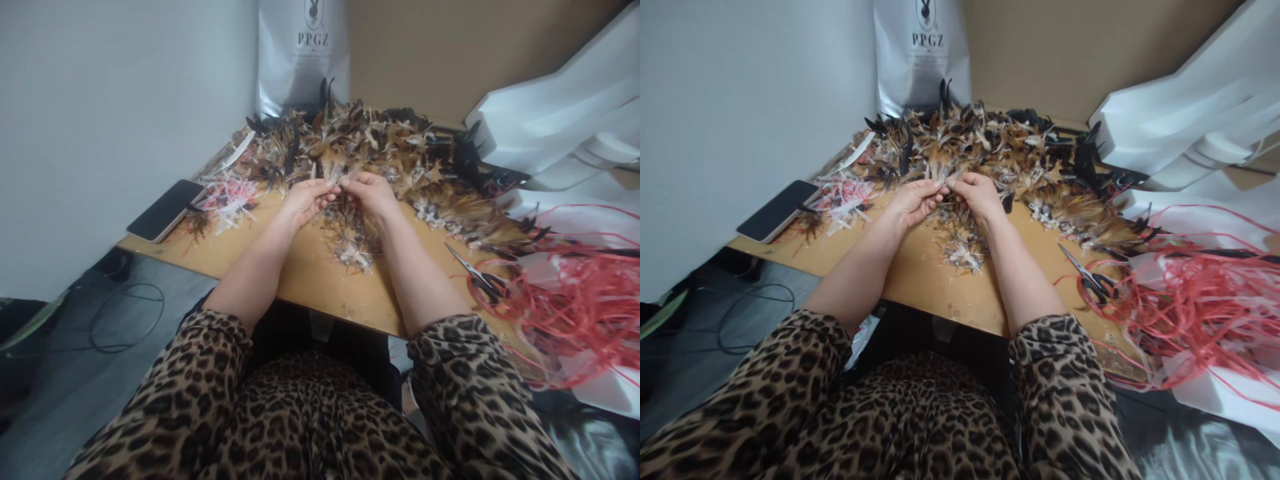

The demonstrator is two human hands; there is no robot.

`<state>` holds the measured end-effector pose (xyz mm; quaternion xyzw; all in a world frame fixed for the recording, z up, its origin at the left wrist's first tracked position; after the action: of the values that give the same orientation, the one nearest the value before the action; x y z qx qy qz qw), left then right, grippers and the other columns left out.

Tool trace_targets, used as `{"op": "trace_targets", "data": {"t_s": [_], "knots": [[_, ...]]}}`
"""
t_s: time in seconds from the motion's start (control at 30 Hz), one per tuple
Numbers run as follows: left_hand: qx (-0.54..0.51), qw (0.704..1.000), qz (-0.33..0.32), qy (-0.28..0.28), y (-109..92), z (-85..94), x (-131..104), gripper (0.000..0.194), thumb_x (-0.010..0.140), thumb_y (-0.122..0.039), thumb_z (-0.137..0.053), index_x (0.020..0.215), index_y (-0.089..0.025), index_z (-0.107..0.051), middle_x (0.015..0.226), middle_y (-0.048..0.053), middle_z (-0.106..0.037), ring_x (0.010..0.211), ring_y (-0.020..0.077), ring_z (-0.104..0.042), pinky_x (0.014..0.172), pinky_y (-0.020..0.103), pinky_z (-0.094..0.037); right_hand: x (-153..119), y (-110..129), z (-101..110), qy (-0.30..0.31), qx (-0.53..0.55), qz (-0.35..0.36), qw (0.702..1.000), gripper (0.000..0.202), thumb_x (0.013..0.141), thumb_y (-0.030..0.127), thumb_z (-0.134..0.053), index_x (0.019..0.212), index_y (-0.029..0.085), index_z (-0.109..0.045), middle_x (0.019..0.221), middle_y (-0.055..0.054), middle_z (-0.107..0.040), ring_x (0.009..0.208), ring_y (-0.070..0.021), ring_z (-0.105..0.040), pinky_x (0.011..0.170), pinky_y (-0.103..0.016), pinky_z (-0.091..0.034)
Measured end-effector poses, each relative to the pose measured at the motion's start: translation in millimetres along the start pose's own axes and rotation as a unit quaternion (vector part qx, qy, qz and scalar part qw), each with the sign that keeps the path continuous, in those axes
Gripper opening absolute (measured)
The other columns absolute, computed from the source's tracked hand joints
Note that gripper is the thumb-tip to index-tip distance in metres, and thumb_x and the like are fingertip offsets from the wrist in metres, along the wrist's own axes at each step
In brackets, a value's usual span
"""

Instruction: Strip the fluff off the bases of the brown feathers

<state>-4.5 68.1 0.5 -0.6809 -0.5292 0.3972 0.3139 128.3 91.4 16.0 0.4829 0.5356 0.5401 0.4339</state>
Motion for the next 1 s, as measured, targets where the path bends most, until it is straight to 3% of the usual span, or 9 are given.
{"op": "trace_targets", "data": {"t_s": [0.2,0.43,0.7,1.0], "knots": [[0.006,1.000,0.004,0.011,0.5,-2.3,-0.3,0.008,0.081,-0.006,-0.060,0.074,-0.007,-0.062,0.064,0.003,-0.067,0.049,0.0015,-0.056,0.045,0.010,-0.039,-0.6,3.8,-2.2,-0.028,-0.019,0.056,0.998,0.028,0.058,0.038,-0.077,0.067,0.016,-0.061,0.054,0.005,-0.054,0.049,-0.0058,-0.042,0.046,-0.020,-0.033],[0.036,0.999,-0.012,0.021,2.4,-1.0,3.6,0.012,0.082,-0.008,-0.060,0.070,-0.007,-0.062,0.060,0.001,-0.064,0.047,0.0006,-0.054,0.046,0.010,-0.039,-2.8,5.3,-4.6,-0.030,-0.032,0.062,0.997,0.026,0.059,0.034,-0.076,0.067,0.017,-0.058,0.060,0.004,-0.057,0.054,-0.0073,-0.047,0.050,-0.021,-0.036],[0.078,0.996,-0.034,0.004,0.0,-1.8,1.3,0.012,0.078,-0.015,-0.068,0.071,-0.008,-0.061,0.061,0.001,-0.064,0.047,0.0010,-0.054,0.049,0.011,-0.041,-0.3,1.2,-2.4,-0.043,-0.003,0.037,0.998,0.030,0.059,0.037,-0.078,0.062,0.018,-0.055,0.049,0.006,-0.049,0.044,-0.0055,-0.038,0.043,-0.020,-0.029],[0.083,0.995,-0.032,0.047,-0.5,-6.1,-0.6,0.009,0.076,-0.013,-0.069,0.072,-0.007,-0.063,0.062,0.002,-0.065,0.047,0.0015,-0.054,0.048,0.012,-0.041,0.7,-8.4,-9.1,-0.040,0.079,-0.016,0.996,0.037,0.053,0.038,-0.083,0.064,0.018,-0.053,0.049,0.007,-0.049,0.045,-0.0051,-0.041,0.043,-0.018,-0.033]]}}
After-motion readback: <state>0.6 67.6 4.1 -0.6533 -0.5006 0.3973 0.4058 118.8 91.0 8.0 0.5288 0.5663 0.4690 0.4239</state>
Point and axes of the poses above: each hand's wrist, its own x-axis towards the middle knuckle, its own z-axis out of the back of the hand, y = z × x, the point moved 6 cm from there along x, towards the middle knuckle
